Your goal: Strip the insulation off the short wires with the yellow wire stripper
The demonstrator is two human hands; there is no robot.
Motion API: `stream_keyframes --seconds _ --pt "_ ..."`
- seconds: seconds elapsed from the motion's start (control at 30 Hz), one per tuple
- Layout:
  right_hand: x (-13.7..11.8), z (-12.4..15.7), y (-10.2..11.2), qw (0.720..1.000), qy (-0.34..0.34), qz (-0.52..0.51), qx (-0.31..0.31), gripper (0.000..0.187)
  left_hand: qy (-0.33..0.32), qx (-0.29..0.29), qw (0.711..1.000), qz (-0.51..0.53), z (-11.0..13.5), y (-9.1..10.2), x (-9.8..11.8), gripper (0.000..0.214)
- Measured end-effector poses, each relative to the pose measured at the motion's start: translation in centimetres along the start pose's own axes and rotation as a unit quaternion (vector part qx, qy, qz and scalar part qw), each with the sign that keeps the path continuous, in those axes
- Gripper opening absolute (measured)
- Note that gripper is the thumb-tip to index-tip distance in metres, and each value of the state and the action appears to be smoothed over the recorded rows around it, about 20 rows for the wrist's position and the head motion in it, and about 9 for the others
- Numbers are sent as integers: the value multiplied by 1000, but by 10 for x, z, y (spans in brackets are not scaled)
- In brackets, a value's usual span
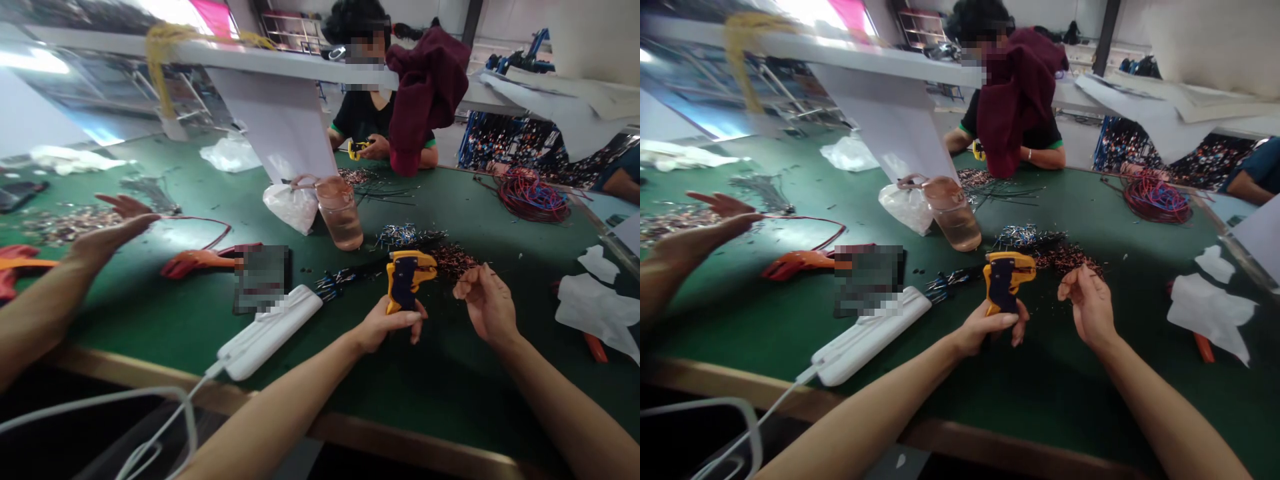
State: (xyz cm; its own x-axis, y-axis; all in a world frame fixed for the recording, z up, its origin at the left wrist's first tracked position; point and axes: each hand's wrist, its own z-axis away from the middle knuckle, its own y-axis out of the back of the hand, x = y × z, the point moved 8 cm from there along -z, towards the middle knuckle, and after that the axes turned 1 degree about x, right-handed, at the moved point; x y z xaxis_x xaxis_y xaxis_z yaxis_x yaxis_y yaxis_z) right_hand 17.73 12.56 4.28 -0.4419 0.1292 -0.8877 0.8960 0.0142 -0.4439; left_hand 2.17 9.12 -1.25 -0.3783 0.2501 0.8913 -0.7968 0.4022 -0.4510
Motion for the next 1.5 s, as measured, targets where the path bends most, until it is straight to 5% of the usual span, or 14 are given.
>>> stream_keyframes --seconds 0.33,0.67,0.83,1.5 --pt "-5 6 -3 993 71 99 -10 34 -42 0 999 -6 -4 6 6 49" --pt "-15 29 -28 948 131 282 -66 42 -22 -3 999 -34 -2 6 -3 50" --pt "-20 37 -42 937 149 300 -96 41 -41 -3 998 -43 -1 4 1 44" --pt "-24 41 -42 923 175 334 -79 30 -44 49 990 -123 0 8 12 38"
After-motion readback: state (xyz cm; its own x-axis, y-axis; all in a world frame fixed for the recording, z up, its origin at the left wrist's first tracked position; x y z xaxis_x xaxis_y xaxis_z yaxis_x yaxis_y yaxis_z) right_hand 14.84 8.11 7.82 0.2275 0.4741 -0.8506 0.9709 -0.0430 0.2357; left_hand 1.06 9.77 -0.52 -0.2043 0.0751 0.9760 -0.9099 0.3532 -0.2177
